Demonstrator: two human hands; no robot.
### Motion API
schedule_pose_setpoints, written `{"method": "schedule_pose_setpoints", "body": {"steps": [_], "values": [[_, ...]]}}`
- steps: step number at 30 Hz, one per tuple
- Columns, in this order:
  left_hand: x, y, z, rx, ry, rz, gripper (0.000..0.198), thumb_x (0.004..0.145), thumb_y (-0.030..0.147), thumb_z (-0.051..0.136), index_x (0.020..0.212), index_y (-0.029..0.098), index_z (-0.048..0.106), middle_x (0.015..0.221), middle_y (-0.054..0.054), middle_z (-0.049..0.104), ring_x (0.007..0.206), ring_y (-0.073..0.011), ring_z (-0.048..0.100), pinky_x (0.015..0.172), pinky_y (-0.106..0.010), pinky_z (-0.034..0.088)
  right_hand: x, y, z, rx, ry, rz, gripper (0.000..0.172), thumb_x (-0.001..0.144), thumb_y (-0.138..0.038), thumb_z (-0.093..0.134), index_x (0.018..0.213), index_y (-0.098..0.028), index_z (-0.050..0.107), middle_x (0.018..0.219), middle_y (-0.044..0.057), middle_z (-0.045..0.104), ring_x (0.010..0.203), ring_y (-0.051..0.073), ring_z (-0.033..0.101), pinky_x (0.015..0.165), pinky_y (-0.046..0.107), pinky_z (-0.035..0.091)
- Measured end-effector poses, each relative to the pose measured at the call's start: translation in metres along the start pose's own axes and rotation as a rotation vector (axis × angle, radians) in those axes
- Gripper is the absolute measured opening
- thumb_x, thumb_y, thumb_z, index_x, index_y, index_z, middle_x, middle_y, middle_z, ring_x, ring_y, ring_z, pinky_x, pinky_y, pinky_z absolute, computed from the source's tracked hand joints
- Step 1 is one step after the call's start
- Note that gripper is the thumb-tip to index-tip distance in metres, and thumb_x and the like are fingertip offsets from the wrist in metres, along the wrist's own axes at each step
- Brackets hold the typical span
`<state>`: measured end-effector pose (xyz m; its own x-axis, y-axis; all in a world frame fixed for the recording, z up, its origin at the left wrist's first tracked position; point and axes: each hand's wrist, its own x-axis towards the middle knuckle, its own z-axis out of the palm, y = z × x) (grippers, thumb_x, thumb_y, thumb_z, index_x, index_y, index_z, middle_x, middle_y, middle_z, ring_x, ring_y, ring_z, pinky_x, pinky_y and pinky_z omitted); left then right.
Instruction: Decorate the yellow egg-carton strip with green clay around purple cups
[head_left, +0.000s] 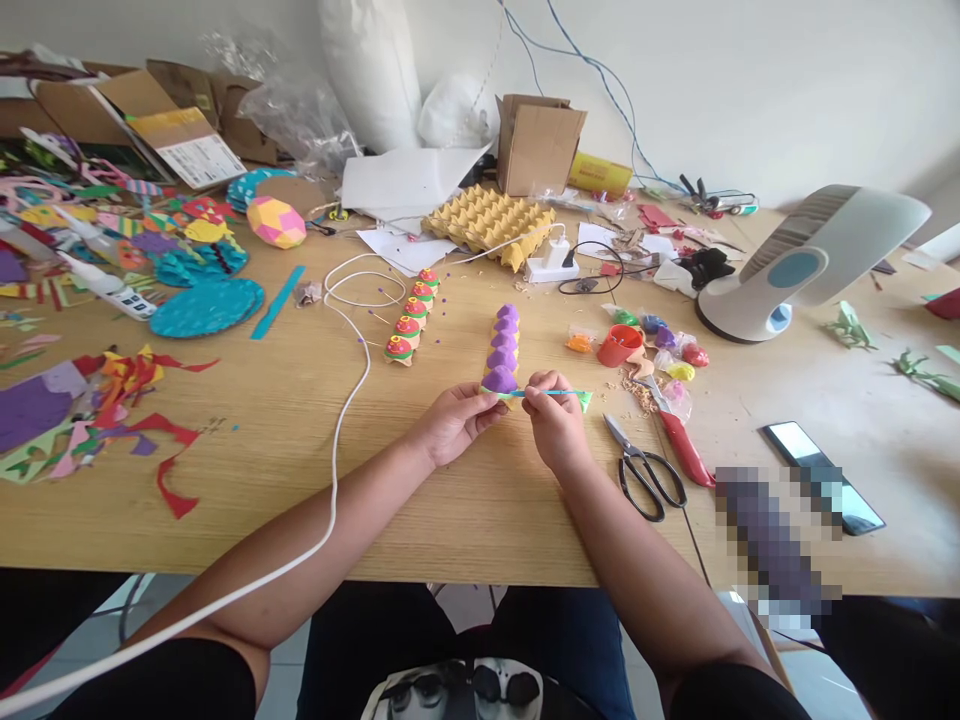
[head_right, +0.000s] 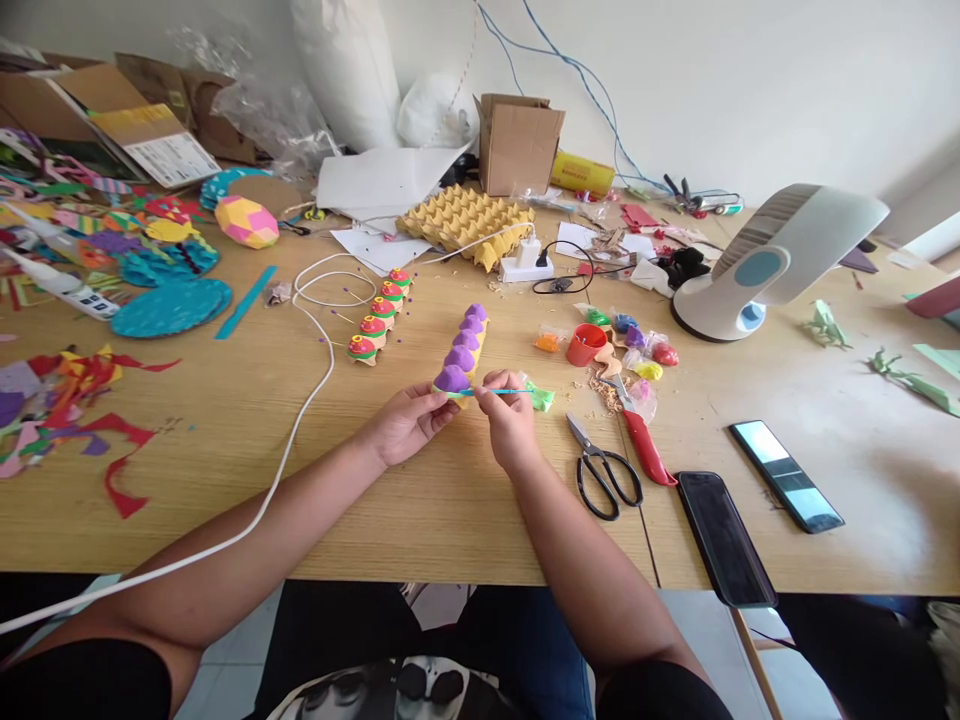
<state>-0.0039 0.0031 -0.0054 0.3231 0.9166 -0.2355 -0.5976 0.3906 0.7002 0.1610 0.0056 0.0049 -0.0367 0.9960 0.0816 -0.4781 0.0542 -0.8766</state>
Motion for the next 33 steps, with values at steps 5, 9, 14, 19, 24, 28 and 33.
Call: {"method": "schedule_pose_setpoints", "body": {"steps": [5, 9, 14, 19, 24, 28, 33], "values": [[0.0001, -0.0004, -0.0009, -0.022, -0.020, -0.001, 0.018, 0.071, 0.020, 0.086, 0.083, 0.013, 0.074, 0.078, -0.001, 0.074, 0.075, -0.0082, 0.069, 0.071, -0.015, 0.055, -0.0003, -0.0019, 0.0005, 0.024, -0.003, 0.004, 0.023, 0.071, -0.021, 0.076, 0.068, -0.020, 0.053, 0.078, -0.003, 0.047, 0.064, 0.010, 0.039, 0.060, 0.027, 0.028], [-0.0002, 0.0008, -0.0009, -0.055, -0.083, -0.015, 0.024, 0.070, 0.020, 0.086, 0.091, 0.013, 0.076, 0.086, -0.003, 0.076, 0.080, -0.0086, 0.070, 0.075, -0.015, 0.055, -0.0016, -0.0024, 0.0024, 0.010, -0.042, 0.017, 0.023, 0.072, -0.022, 0.077, 0.070, -0.020, 0.055, 0.079, -0.003, 0.048, 0.066, 0.010, 0.040, 0.061, 0.026, 0.029], [-0.0005, 0.0018, -0.0015, -0.061, -0.113, -0.026, 0.022, 0.070, 0.016, 0.086, 0.090, 0.013, 0.076, 0.087, -0.002, 0.076, 0.081, -0.0083, 0.070, 0.077, -0.015, 0.055, -0.0018, -0.0003, 0.0028, -0.038, -0.053, 0.028, 0.023, 0.072, -0.025, 0.078, 0.073, -0.022, 0.056, 0.081, -0.003, 0.051, 0.068, 0.011, 0.043, 0.063, 0.026, 0.033], [-0.0003, 0.0015, -0.0026, -0.063, -0.110, -0.043, 0.021, 0.071, 0.016, 0.086, 0.090, 0.013, 0.076, 0.086, -0.003, 0.076, 0.080, -0.0084, 0.071, 0.075, -0.014, 0.055, -0.0012, 0.0020, 0.0010, -0.052, -0.051, 0.026, 0.024, 0.074, -0.027, 0.079, 0.074, -0.022, 0.056, 0.082, -0.003, 0.051, 0.069, 0.011, 0.044, 0.064, 0.026, 0.034], [-0.0010, 0.0015, -0.0024, -0.064, -0.109, -0.039, 0.021, 0.071, 0.016, 0.086, 0.089, 0.013, 0.076, 0.085, -0.003, 0.076, 0.079, -0.0084, 0.071, 0.074, -0.014, 0.056, -0.0019, 0.0024, 0.0012, -0.057, -0.056, 0.004, 0.024, 0.075, -0.026, 0.079, 0.075, -0.022, 0.056, 0.083, -0.003, 0.050, 0.070, 0.011, 0.044, 0.064, 0.026, 0.034], [-0.0002, 0.0015, -0.0041, -0.077, -0.091, -0.045, 0.022, 0.070, 0.015, 0.086, 0.089, 0.013, 0.076, 0.083, -0.003, 0.076, 0.078, -0.0086, 0.071, 0.074, -0.014, 0.056, -0.0016, -0.0022, 0.0021, -0.002, -0.062, 0.033, 0.026, 0.072, -0.028, 0.079, 0.072, -0.022, 0.054, 0.081, -0.003, 0.048, 0.068, 0.011, 0.042, 0.062, 0.026, 0.032], [0.0005, 0.0010, -0.0056, -0.087, -0.088, -0.044, 0.024, 0.069, 0.015, 0.086, 0.091, 0.013, 0.076, 0.083, -0.003, 0.076, 0.077, -0.0085, 0.072, 0.073, -0.013, 0.057, 0.0000, -0.0070, 0.0020, 0.062, -0.059, 0.072, 0.030, 0.069, -0.029, 0.080, 0.069, -0.021, 0.051, 0.080, -0.003, 0.046, 0.065, 0.011, 0.040, 0.059, 0.026, 0.030]]}}
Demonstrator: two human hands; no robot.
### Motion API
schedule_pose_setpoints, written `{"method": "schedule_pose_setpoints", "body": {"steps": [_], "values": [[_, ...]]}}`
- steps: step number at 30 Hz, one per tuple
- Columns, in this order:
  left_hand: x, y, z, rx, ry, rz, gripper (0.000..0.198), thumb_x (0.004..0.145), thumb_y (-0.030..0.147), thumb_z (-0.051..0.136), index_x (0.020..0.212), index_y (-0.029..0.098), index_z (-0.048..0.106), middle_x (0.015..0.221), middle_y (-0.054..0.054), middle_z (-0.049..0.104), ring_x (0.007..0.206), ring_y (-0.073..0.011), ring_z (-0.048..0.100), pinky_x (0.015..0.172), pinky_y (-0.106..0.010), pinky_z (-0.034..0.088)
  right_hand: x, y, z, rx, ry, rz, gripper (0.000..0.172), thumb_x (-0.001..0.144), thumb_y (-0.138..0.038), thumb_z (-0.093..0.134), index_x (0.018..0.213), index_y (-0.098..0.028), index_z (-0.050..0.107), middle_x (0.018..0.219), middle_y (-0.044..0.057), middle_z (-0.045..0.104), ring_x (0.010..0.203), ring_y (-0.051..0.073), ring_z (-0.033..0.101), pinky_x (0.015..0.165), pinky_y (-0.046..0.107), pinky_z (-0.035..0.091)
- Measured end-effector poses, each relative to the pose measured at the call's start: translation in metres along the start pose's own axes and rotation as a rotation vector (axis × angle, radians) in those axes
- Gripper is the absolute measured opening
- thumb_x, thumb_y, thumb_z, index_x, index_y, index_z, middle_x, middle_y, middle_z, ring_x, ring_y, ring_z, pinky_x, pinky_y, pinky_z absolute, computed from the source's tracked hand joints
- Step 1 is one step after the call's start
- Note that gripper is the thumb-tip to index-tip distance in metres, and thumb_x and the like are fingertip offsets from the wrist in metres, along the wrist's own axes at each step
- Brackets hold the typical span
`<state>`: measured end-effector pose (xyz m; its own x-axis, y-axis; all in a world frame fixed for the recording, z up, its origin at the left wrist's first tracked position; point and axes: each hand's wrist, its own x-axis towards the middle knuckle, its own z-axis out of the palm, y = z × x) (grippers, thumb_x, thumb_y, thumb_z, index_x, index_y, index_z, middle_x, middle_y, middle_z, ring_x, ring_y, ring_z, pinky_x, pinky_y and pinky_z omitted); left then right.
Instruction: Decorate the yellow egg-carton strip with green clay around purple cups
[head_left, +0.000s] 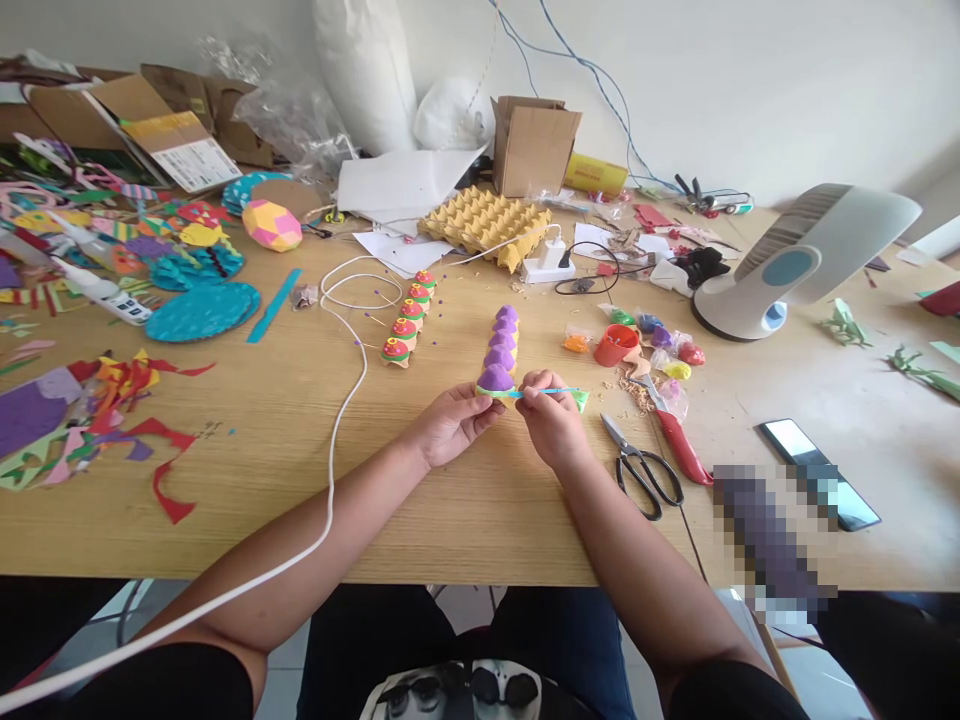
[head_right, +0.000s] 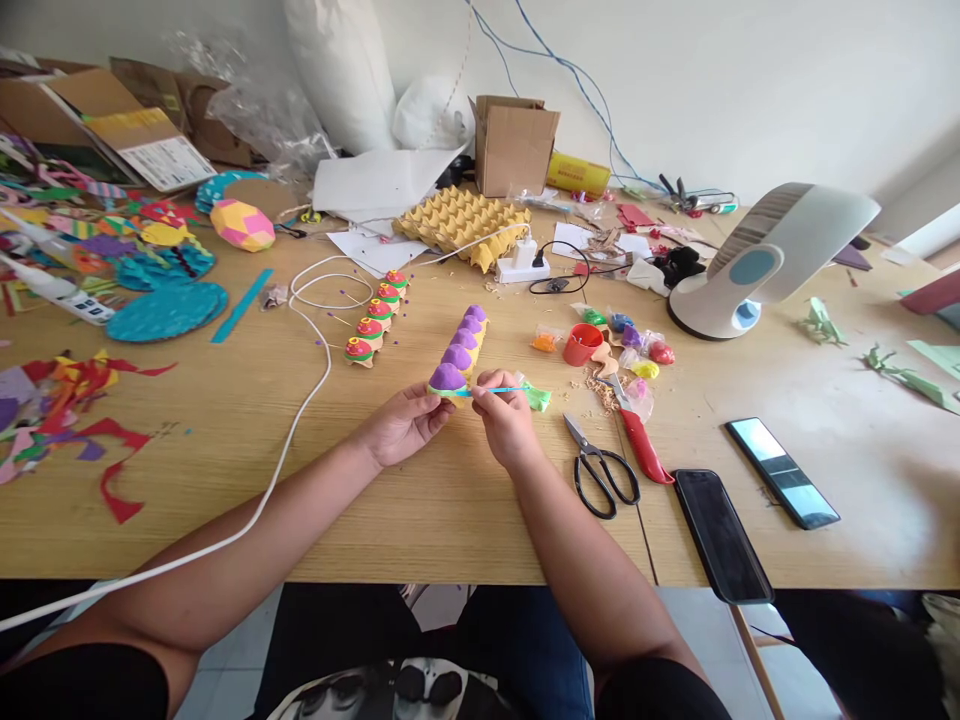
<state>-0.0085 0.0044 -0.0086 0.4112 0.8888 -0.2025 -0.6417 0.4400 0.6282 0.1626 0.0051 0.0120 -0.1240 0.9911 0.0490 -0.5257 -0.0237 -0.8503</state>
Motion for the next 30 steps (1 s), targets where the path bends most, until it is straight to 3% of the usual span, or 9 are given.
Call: {"method": "schedule_pose_setpoints", "body": {"steps": [13, 21, 30], "values": [[-0.0014, 0.0021, 0.0023, 0.003, 0.012, -0.029, 0.025, 0.068, 0.015, 0.087, 0.088, 0.012, 0.073, 0.083, -0.003, 0.075, 0.076, -0.0091, 0.072, 0.071, -0.014, 0.057, 0.0000, 0.0041, 0.0007, -0.093, 0.024, 0.020, 0.030, 0.069, -0.032, 0.081, 0.071, -0.022, 0.053, 0.080, -0.003, 0.049, 0.066, 0.011, 0.041, 0.060, 0.027, 0.032], [-0.0013, 0.0029, 0.0009, 0.005, -0.020, -0.023, 0.024, 0.070, 0.016, 0.086, 0.090, 0.012, 0.073, 0.080, -0.003, 0.074, 0.075, -0.0086, 0.071, 0.071, -0.013, 0.057, 0.0024, -0.0013, -0.0031, 0.074, -0.059, 0.060, 0.030, 0.069, -0.028, 0.082, 0.066, -0.020, 0.053, 0.078, -0.003, 0.045, 0.067, 0.010, 0.040, 0.058, 0.024, 0.029], [-0.0018, 0.0037, -0.0007, 0.000, -0.046, -0.037, 0.023, 0.070, 0.016, 0.086, 0.088, 0.012, 0.073, 0.080, -0.004, 0.074, 0.075, -0.0089, 0.071, 0.069, -0.012, 0.058, 0.0042, 0.0026, -0.0031, -0.007, -0.038, 0.114, 0.033, 0.067, -0.037, 0.084, 0.069, -0.021, 0.056, 0.073, -0.003, 0.049, 0.062, 0.010, 0.038, 0.056, 0.025, 0.029]]}}
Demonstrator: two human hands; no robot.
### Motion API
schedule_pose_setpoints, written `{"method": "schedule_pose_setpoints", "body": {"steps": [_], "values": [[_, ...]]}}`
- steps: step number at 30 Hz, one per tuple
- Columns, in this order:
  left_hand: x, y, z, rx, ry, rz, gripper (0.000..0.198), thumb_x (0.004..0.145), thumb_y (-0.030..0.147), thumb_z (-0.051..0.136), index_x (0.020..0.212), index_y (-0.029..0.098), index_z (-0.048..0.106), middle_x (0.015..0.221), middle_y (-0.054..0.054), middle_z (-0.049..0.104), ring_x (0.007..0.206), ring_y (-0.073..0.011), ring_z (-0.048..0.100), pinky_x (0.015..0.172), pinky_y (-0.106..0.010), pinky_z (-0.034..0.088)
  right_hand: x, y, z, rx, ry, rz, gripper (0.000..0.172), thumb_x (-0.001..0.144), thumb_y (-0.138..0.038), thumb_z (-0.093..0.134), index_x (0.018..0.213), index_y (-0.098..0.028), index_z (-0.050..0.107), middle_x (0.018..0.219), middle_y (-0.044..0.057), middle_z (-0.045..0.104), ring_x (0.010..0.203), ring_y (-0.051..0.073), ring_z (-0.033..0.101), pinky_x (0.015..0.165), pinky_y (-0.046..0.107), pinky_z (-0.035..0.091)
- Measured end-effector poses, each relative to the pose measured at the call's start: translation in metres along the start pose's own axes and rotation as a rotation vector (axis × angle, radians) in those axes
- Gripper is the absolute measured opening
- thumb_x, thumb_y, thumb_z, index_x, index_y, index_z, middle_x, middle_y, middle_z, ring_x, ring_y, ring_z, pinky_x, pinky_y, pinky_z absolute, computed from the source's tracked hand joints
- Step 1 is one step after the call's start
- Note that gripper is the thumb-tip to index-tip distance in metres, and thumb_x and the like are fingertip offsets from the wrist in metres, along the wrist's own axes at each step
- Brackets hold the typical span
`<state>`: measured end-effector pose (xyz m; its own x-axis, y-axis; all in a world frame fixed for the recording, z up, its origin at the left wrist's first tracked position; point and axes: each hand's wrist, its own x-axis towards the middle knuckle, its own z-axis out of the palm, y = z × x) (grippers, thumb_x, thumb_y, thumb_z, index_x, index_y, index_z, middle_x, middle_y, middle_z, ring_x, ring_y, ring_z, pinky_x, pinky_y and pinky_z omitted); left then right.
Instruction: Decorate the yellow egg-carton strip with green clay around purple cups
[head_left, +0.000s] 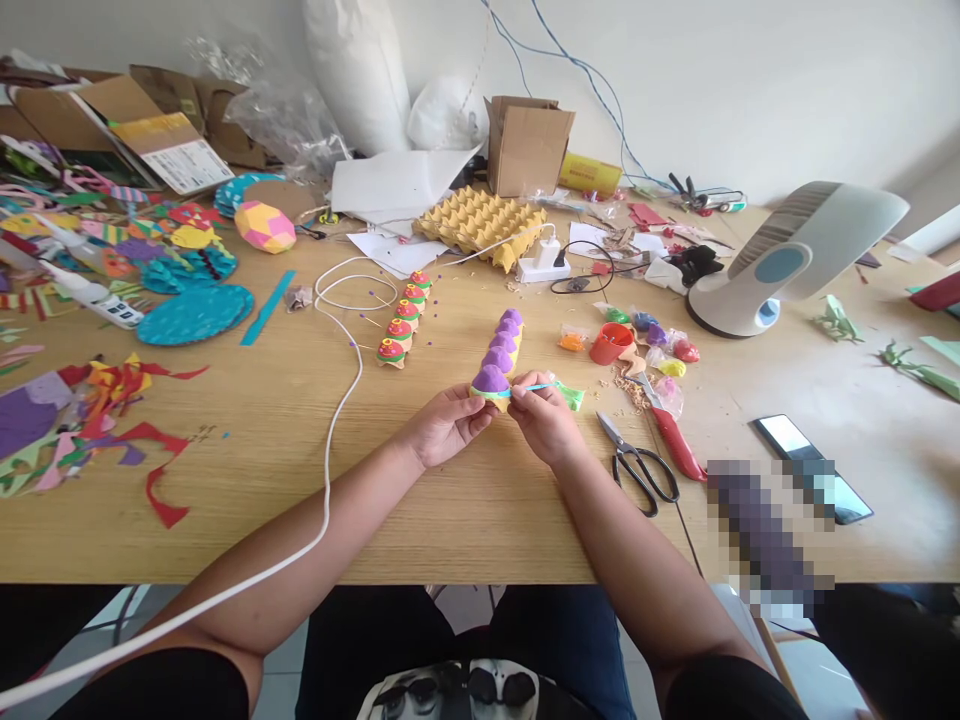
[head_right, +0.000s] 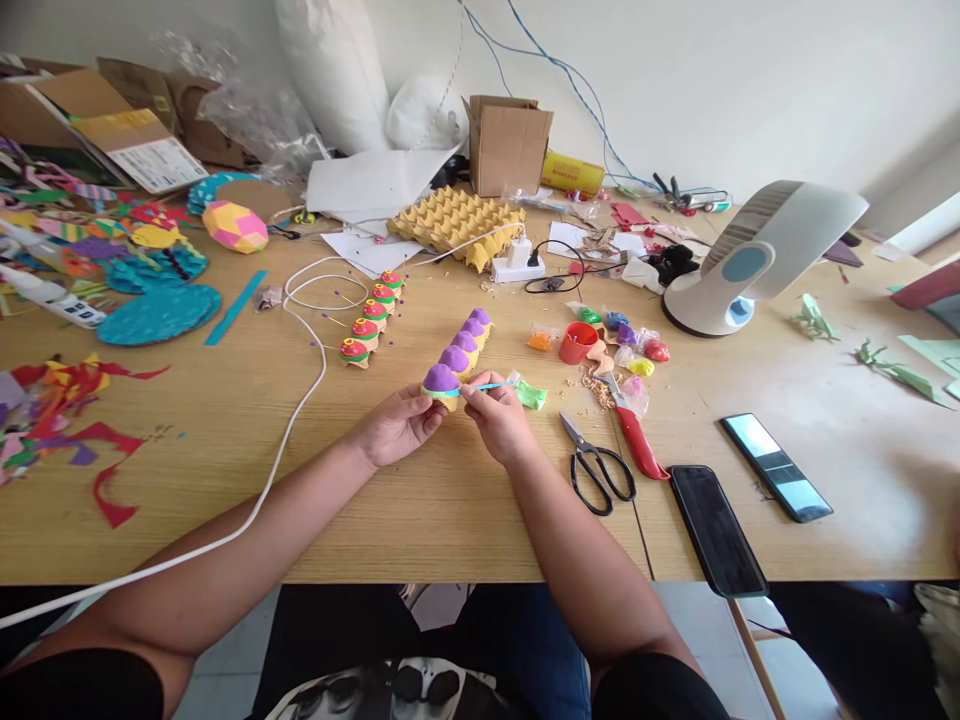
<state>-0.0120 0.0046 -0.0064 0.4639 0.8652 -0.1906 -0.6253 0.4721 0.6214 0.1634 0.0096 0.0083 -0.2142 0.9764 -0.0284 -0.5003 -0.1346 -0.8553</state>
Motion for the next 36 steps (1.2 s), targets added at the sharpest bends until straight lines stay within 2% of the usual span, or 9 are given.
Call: {"method": "schedule_pose_setpoints", "body": {"steps": [7, 13, 17, 22, 26, 30, 36], "values": [[0.000, 0.000, -0.002, 0.008, 0.025, 0.004, 0.022, 0.071, 0.016, 0.085, 0.089, 0.013, 0.073, 0.081, -0.003, 0.074, 0.075, -0.0091, 0.072, 0.069, -0.012, 0.058, 0.002, -0.005, -0.006, 0.078, -0.010, 0.014, 0.034, 0.065, -0.035, 0.084, 0.069, -0.023, 0.052, 0.066, -0.004, 0.042, 0.060, 0.011, 0.035, 0.052, 0.025, 0.029], [0.000, 0.000, -0.001, 0.001, 0.005, 0.004, 0.023, 0.069, 0.017, 0.087, 0.087, 0.013, 0.073, 0.080, -0.003, 0.074, 0.075, -0.0089, 0.071, 0.069, -0.012, 0.058, 0.002, -0.005, -0.005, 0.049, -0.087, 0.102, 0.034, 0.067, -0.038, 0.085, 0.074, -0.023, 0.055, 0.057, -0.009, 0.031, 0.049, 0.008, 0.023, 0.049, 0.025, 0.017], [0.000, 0.001, 0.000, 0.008, 0.005, 0.004, 0.024, 0.069, 0.017, 0.086, 0.089, 0.012, 0.073, 0.081, -0.003, 0.074, 0.076, -0.0088, 0.071, 0.070, -0.012, 0.058, 0.002, -0.004, -0.003, 0.029, -0.051, 0.089, 0.035, 0.066, -0.036, 0.086, 0.073, -0.022, 0.055, 0.056, -0.009, 0.034, 0.048, 0.006, 0.022, 0.050, 0.025, 0.014], [-0.001, 0.000, 0.002, 0.030, 0.023, 0.029, 0.025, 0.070, 0.015, 0.085, 0.092, 0.013, 0.073, 0.086, -0.002, 0.074, 0.081, -0.0090, 0.072, 0.076, -0.014, 0.058, 0.001, -0.004, -0.003, 0.027, -0.029, 0.000, 0.035, 0.069, -0.037, 0.083, 0.071, -0.023, 0.051, 0.056, -0.009, 0.030, 0.050, 0.008, 0.024, 0.050, 0.026, 0.019], [-0.001, -0.001, 0.005, 0.047, 0.045, 0.080, 0.024, 0.070, 0.015, 0.085, 0.092, 0.015, 0.075, 0.089, -0.002, 0.076, 0.083, -0.0092, 0.071, 0.081, -0.016, 0.056, -0.005, -0.002, 0.002, -0.036, 0.051, -0.147, 0.033, 0.072, -0.036, 0.080, 0.071, -0.023, 0.051, 0.065, -0.006, 0.043, 0.055, 0.010, 0.033, 0.054, 0.027, 0.027], [0.000, -0.003, 0.007, 0.065, 0.052, 0.108, 0.018, 0.073, 0.014, 0.083, 0.090, 0.014, 0.076, 0.095, -0.004, 0.077, 0.089, -0.0099, 0.071, 0.086, -0.018, 0.054, -0.011, 0.001, 0.008, -0.145, 0.019, -0.207, 0.027, 0.074, -0.036, 0.080, 0.075, -0.023, 0.057, 0.078, -0.002, 0.054, 0.072, 0.014, 0.050, 0.068, 0.030, 0.041], [0.001, -0.005, 0.007, 0.058, 0.036, 0.094, 0.019, 0.074, 0.012, 0.082, 0.092, 0.014, 0.077, 0.099, -0.004, 0.077, 0.092, -0.0092, 0.070, 0.088, -0.017, 0.053, -0.013, 0.003, 0.014, -0.218, 0.084, -0.281, 0.025, 0.076, -0.034, 0.080, 0.075, -0.023, 0.057, 0.081, -0.001, 0.053, 0.077, 0.015, 0.051, 0.074, 0.030, 0.044]]}}
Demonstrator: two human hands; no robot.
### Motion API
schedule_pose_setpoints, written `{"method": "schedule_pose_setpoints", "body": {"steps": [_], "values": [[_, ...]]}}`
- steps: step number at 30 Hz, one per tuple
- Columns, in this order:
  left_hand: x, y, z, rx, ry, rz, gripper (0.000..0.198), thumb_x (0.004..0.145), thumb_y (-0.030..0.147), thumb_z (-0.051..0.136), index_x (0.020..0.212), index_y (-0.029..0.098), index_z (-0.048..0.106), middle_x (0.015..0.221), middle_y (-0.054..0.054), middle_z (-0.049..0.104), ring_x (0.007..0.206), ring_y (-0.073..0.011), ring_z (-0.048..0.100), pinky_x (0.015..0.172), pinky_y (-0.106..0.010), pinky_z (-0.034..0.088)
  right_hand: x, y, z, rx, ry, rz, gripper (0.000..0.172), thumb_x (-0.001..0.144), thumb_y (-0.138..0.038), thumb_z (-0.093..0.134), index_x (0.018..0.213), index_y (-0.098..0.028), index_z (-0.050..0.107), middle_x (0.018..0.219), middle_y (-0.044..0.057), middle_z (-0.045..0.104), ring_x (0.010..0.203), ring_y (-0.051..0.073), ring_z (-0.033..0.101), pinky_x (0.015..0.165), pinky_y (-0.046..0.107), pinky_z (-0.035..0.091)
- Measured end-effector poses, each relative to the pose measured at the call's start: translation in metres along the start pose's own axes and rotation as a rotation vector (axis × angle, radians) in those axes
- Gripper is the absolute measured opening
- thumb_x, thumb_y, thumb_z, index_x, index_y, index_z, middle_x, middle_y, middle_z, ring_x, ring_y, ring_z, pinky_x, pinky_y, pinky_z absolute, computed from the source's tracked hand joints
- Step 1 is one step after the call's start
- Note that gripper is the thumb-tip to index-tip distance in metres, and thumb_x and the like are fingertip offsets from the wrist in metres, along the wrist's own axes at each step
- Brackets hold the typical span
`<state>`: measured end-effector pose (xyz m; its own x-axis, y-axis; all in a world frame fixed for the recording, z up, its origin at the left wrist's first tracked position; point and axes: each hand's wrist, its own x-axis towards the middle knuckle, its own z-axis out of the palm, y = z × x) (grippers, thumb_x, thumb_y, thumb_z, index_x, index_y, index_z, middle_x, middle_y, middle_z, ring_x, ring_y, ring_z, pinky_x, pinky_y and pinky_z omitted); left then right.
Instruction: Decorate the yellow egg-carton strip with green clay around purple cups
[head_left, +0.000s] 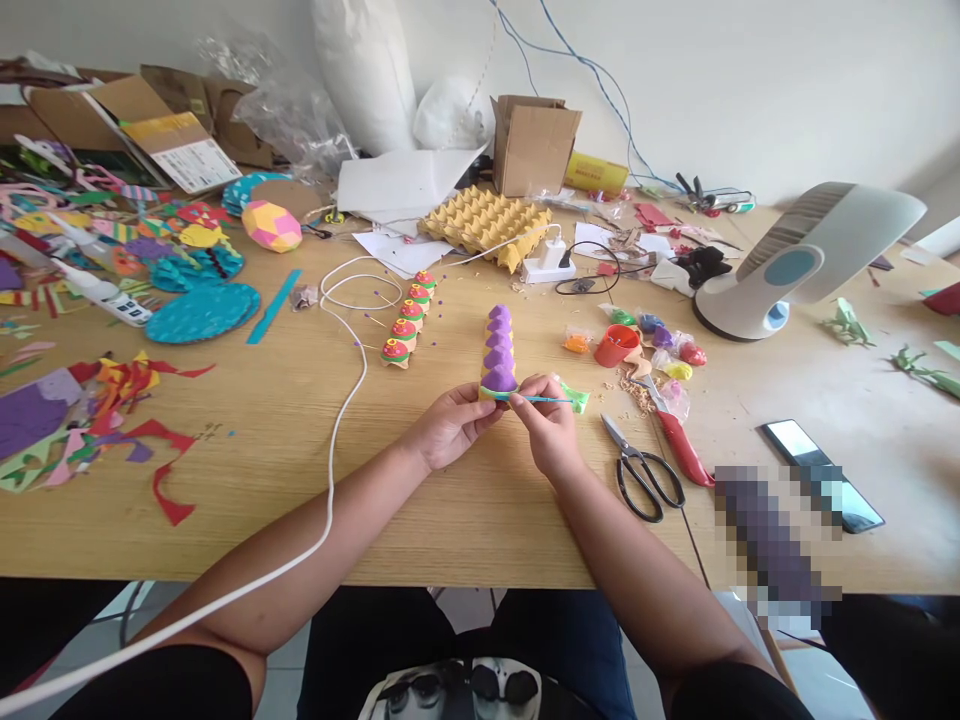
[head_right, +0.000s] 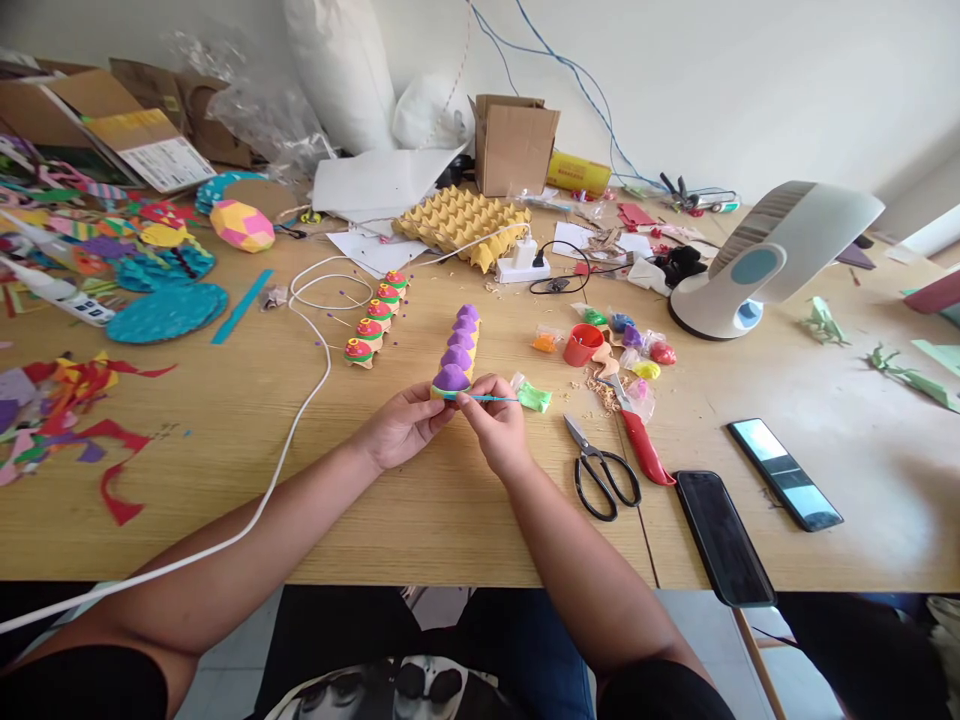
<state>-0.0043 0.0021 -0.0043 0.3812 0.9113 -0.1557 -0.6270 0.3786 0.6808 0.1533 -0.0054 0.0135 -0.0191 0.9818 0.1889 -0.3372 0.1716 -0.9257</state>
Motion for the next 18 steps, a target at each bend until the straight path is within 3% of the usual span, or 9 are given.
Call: {"method": "schedule_pose_setpoints", "body": {"steps": [6, 12, 18], "values": [[0.0010, -0.0010, -0.0015, 0.020, -0.027, -0.005, 0.021, 0.076, 0.011, 0.079, 0.097, 0.015, 0.078, 0.103, -0.005, 0.078, 0.098, -0.0119, 0.071, 0.092, -0.019, 0.052, 0.0009, 0.0003, 0.0006, -0.054, 0.014, -0.028, 0.028, 0.077, -0.036, 0.080, 0.074, -0.024, 0.054, 0.079, -0.002, 0.051, 0.074, 0.015, 0.049, 0.070, 0.029, 0.043], [0.0017, -0.0030, -0.0023, 0.022, -0.044, 0.013, 0.020, 0.078, 0.012, 0.078, 0.098, 0.015, 0.078, 0.106, -0.005, 0.077, 0.101, -0.0112, 0.070, 0.095, -0.019, 0.051, 0.0001, 0.0007, -0.0017, -0.214, 0.029, -0.147, 0.030, 0.081, -0.037, 0.077, 0.071, -0.022, 0.053, 0.078, -0.001, 0.047, 0.071, 0.014, 0.045, 0.064, 0.028, 0.038], [0.0016, -0.0039, -0.0010, 0.017, -0.028, 0.023, 0.017, 0.078, 0.013, 0.079, 0.095, 0.016, 0.078, 0.105, -0.004, 0.077, 0.099, -0.0118, 0.070, 0.099, -0.022, 0.049, 0.0008, 0.0038, -0.0039, -0.162, -0.013, -0.122, 0.029, 0.080, -0.037, 0.078, 0.072, -0.021, 0.054, 0.081, -0.001, 0.048, 0.076, 0.014, 0.047, 0.067, 0.028, 0.040]]}}
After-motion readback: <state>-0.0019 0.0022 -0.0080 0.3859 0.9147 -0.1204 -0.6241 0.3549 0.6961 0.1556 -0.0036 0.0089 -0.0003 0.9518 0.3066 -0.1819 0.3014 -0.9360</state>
